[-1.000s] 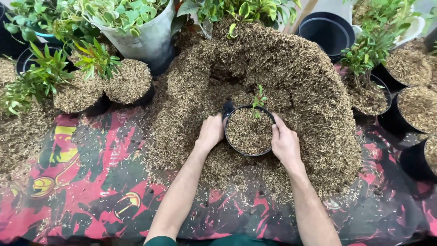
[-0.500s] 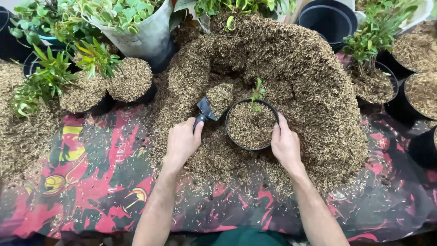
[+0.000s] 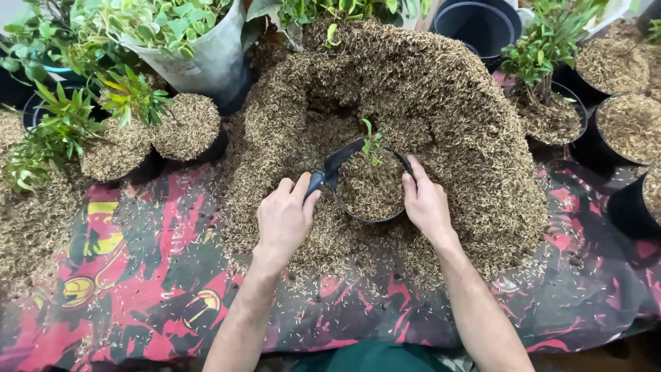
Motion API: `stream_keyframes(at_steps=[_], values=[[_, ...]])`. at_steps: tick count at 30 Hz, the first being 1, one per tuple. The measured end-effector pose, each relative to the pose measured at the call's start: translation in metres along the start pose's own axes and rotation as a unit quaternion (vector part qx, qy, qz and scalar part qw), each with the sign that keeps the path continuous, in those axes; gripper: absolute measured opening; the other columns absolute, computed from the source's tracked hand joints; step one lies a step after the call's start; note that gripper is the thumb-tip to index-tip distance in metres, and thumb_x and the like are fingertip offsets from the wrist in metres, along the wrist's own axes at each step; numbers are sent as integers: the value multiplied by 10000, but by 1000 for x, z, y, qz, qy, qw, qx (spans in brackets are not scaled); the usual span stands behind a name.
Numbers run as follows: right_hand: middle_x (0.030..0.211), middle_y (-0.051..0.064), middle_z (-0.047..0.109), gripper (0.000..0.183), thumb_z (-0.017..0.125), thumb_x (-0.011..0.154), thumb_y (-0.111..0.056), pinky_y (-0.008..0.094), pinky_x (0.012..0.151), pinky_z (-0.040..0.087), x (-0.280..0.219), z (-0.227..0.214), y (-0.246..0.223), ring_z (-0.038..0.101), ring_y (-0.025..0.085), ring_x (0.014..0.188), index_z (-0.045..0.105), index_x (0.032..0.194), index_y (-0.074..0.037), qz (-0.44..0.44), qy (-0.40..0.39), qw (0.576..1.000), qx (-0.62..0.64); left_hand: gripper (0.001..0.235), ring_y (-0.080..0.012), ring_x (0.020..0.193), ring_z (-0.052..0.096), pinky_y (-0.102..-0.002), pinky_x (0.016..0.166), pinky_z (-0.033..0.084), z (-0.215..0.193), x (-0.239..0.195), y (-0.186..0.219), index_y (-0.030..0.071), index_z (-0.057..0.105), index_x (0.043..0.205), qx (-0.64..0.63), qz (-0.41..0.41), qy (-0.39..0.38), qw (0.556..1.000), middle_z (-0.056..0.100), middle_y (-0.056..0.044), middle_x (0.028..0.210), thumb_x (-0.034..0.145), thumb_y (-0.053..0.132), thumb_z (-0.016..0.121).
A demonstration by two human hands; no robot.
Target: The person places a small plant into a black pot and uses a trowel to scoop and add a brown granular substrate around the plant. They pat the substrate down with their hands and the trowel to secure the plant in place.
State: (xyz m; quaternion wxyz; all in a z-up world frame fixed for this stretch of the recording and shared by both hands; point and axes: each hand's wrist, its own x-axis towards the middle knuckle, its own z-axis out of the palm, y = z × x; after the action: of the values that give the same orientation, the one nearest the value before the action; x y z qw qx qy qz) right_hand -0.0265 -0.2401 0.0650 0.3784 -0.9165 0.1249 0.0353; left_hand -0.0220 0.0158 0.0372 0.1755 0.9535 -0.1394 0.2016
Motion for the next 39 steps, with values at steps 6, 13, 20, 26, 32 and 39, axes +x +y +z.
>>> stream_keyframes(at_steps=[6, 13, 20, 26, 32, 39], values=[[892, 358, 702, 513, 393, 1039, -284, 628, 800, 448, -20, 20, 18, 683, 531, 920, 432, 1537, -167, 8, 41, 997, 62, 370, -396, 740, 723, -511, 654, 587, 13, -26, -22, 124, 713, 1216, -57, -155, -22, 986, 657, -141, 801, 1005, 406, 599], [880, 337, 712, 428, 439, 1033, -195, 604, 767, 488, 3, 23, 16, 694, 507, 900, 572, 1440, -179, -38, 86, 995, 34, 345, -397, 794, 763, -503, 719, 588, 43, -50, -41, 183, 765, 1024, -40, -262, -239, 934, 756, -133, 784, 973, 448, 551], [1197, 196, 717, 431, 454, 1015, -223, 573, 978, 490, 21, 15, 13, 644, 436, 1145, 613, 1408, -300, -15, 41, 999, 15, 393, -460, 890, 749, -538, 775, 604, 87, -27, -36, 122, 752, 1065, -56, -296, -259, 918, 757, -223, 878, 990, 425, 513], [1186, 230, 713, 446, 453, 1014, -198, 577, 967, 494, 8, 10, 6, 639, 453, 1148, 597, 1426, -295, -16, 43, 998, 33, 412, -476, 937, 736, -559, 798, 600, 118, 26, -22, 78, 746, 1061, -105, -308, -216, 920, 749, -249, 913, 1009, 395, 488], [1138, 257, 719, 447, 455, 1018, -191, 584, 937, 496, 6, 14, 7, 650, 466, 1111, 601, 1429, -287, -23, 49, 998, 37, 402, -508, 938, 718, -585, 794, 585, 112, 34, -15, 51, 759, 1002, -166, -299, -165, 925, 742, -280, 890, 1012, 346, 485], [1098, 288, 718, 429, 457, 1030, -196, 588, 946, 492, 0, 6, 3, 643, 495, 1108, 607, 1420, -294, -24, 56, 997, 52, 349, -479, 872, 722, -577, 724, 543, 53, 16, 0, 61, 747, 1095, -210, -255, -99, 939, 733, -267, 834, 1007, 323, 535]])
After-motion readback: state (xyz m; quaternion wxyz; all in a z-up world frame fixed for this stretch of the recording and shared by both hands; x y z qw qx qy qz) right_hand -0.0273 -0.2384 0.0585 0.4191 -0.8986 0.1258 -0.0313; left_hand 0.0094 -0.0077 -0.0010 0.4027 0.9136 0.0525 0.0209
